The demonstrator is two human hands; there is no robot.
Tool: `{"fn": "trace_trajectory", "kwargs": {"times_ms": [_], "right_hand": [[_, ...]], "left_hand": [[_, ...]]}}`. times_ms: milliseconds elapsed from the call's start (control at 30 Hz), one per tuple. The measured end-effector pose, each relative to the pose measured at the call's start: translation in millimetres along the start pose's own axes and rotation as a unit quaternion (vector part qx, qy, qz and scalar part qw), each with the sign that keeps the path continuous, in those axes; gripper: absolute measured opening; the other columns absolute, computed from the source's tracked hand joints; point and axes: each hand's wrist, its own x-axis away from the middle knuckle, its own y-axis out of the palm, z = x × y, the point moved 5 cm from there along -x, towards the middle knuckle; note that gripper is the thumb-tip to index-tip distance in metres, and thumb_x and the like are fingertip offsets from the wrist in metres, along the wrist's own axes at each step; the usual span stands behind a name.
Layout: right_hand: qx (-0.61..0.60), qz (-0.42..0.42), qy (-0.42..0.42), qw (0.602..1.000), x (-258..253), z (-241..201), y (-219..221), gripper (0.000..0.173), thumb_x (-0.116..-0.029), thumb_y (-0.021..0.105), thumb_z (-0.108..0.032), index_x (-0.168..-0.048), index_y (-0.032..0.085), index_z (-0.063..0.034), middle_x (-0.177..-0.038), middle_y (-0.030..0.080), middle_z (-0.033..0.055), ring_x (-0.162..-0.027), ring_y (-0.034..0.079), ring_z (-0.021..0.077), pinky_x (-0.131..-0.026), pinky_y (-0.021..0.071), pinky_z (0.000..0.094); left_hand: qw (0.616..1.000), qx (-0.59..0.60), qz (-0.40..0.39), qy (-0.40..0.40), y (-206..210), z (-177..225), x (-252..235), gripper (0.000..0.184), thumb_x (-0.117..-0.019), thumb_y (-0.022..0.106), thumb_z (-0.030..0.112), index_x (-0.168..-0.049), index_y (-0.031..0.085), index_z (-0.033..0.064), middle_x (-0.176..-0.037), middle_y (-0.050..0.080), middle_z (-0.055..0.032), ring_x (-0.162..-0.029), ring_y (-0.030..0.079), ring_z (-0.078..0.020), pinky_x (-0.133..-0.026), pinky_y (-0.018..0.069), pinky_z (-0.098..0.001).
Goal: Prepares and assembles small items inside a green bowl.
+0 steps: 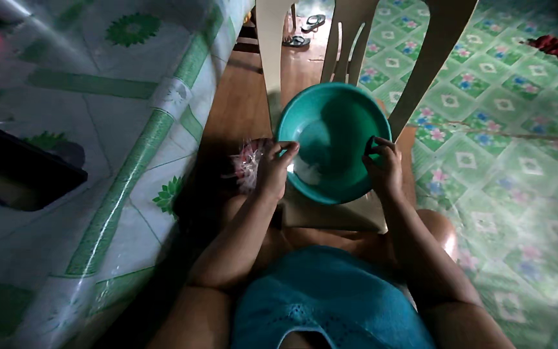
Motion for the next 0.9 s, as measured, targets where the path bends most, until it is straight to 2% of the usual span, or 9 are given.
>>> {"fn": "trace_trajectory", "kwargs": {"times_ms": [67, 133, 267, 400, 533, 600, 733, 833, 900], "right_hand": [[-0.001, 0.020, -0.014, 1.000, 17, -3, 3, 0.021, -0.0940, 0.070, -0.011, -0.107, 0.067, 0.0055, -0.140, 0.056, 0.0253, -0.131, 0.051, 0.0432, -0.110, 0.0420, 0.0586], [0.005, -0.014, 0.001, 1.000, 34, 5, 19, 0.022, -0.0950, 0.069, -0.014, -0.108, 0.068, 0.0035, -0.143, 0.054, 0.0240, -0.134, 0.049, 0.0445, -0.110, 0.0409, 0.0630], [-0.013, -0.009, 0.011, 1.000, 31, 3, 23, 0.021, -0.0938, 0.071, -0.015, -0.107, 0.070, 0.0015, -0.140, 0.057, 0.0233, -0.128, 0.053, 0.0447, -0.104, 0.0436, 0.0645], [-0.012, -0.008, -0.002, 1.000, 32, 4, 19, 0.019, -0.0925, 0.071, -0.014, -0.105, 0.070, 0.0010, -0.138, 0.058, 0.0233, -0.125, 0.054, 0.0449, -0.102, 0.0436, 0.0653], [0.014, -0.089, 0.044, 0.995, 27, 10, 30, 0.023, -0.0940, 0.071, -0.015, -0.110, 0.070, 0.0026, -0.140, 0.058, 0.0234, -0.130, 0.052, 0.0464, -0.102, 0.0421, 0.0687], [0.067, -0.154, 0.076, 0.983, 25, 8, 28, 0.025, -0.0962, 0.069, -0.020, -0.114, 0.071, -0.0014, -0.141, 0.059, 0.0189, -0.133, 0.051, 0.0438, -0.103, 0.0387, 0.0711], [0.208, -0.227, 0.034, 0.951, 3, -12, 20, 0.022, -0.0966, 0.068, -0.018, -0.114, 0.073, -0.0052, -0.132, 0.066, 0.0159, -0.138, 0.047, 0.0418, -0.111, 0.0274, 0.0738], [0.226, -0.351, -0.026, 0.908, -11, -19, 32, 0.022, -0.1014, 0.061, -0.012, -0.121, 0.069, -0.0055, -0.118, 0.071, 0.0162, -0.121, 0.061, 0.0388, -0.106, 0.0390, 0.0655], [0.200, -0.413, -0.052, 0.887, -16, -12, 48, 0.023, -0.1012, 0.060, -0.008, -0.121, 0.071, -0.0060, -0.117, 0.072, 0.0164, -0.116, 0.064, 0.0387, -0.103, 0.0432, 0.0662]], "left_hand": [[0.997, -0.028, -0.008, 0.065, -2, 12, 5, 0.026, -0.0977, 0.068, 0.040, -0.108, 0.072, 0.0165, -0.133, 0.060, -0.0056, -0.121, 0.058, -0.0181, -0.099, 0.0526, -0.0435], [0.994, -0.047, 0.004, 0.099, -2, -1, 3, 0.026, -0.0987, 0.067, 0.039, -0.107, 0.073, 0.0152, -0.127, 0.065, -0.0049, -0.119, 0.060, -0.0176, -0.099, 0.0520, -0.0429], [0.998, -0.007, 0.035, 0.050, -4, -18, -7, 0.028, -0.0995, 0.066, 0.038, -0.114, 0.071, 0.0146, -0.127, 0.064, -0.0043, -0.119, 0.059, -0.0178, -0.100, 0.0511, -0.0441], [0.997, 0.012, 0.051, 0.050, 2, -23, 1, 0.027, -0.0984, 0.067, 0.040, -0.112, 0.072, 0.0169, -0.131, 0.063, -0.0041, -0.119, 0.060, -0.0191, -0.097, 0.0540, -0.0444], [0.998, 0.010, 0.062, 0.014, 6, -31, -13, 0.025, -0.0992, 0.068, 0.032, -0.113, 0.070, 0.0119, -0.125, 0.064, -0.0065, -0.116, 0.060, -0.0194, -0.097, 0.0511, -0.0442], [0.997, 0.017, 0.078, -0.008, 5, -32, -19, 0.022, -0.0977, 0.069, 0.026, -0.111, 0.071, 0.0093, -0.121, 0.065, -0.0075, -0.116, 0.059, -0.0183, -0.099, 0.0508, -0.0422], [0.995, 0.027, 0.087, -0.047, 2, -36, -28, 0.027, -0.0984, 0.069, 0.029, -0.116, 0.070, 0.0078, -0.119, 0.066, -0.0090, -0.112, 0.061, -0.0185, -0.097, 0.0506, -0.0421], [0.993, 0.036, 0.097, -0.056, 2, -38, -28, 0.028, -0.0990, 0.068, 0.028, -0.117, 0.069, 0.0067, -0.118, 0.067, -0.0092, -0.110, 0.061, -0.0179, -0.096, 0.0507, -0.0405], [0.992, 0.040, 0.107, -0.047, 4, -37, -28, 0.028, -0.0993, 0.068, 0.029, -0.116, 0.069, 0.0064, -0.116, 0.067, -0.0089, -0.109, 0.062, -0.0174, -0.096, 0.0520, -0.0400]]}}
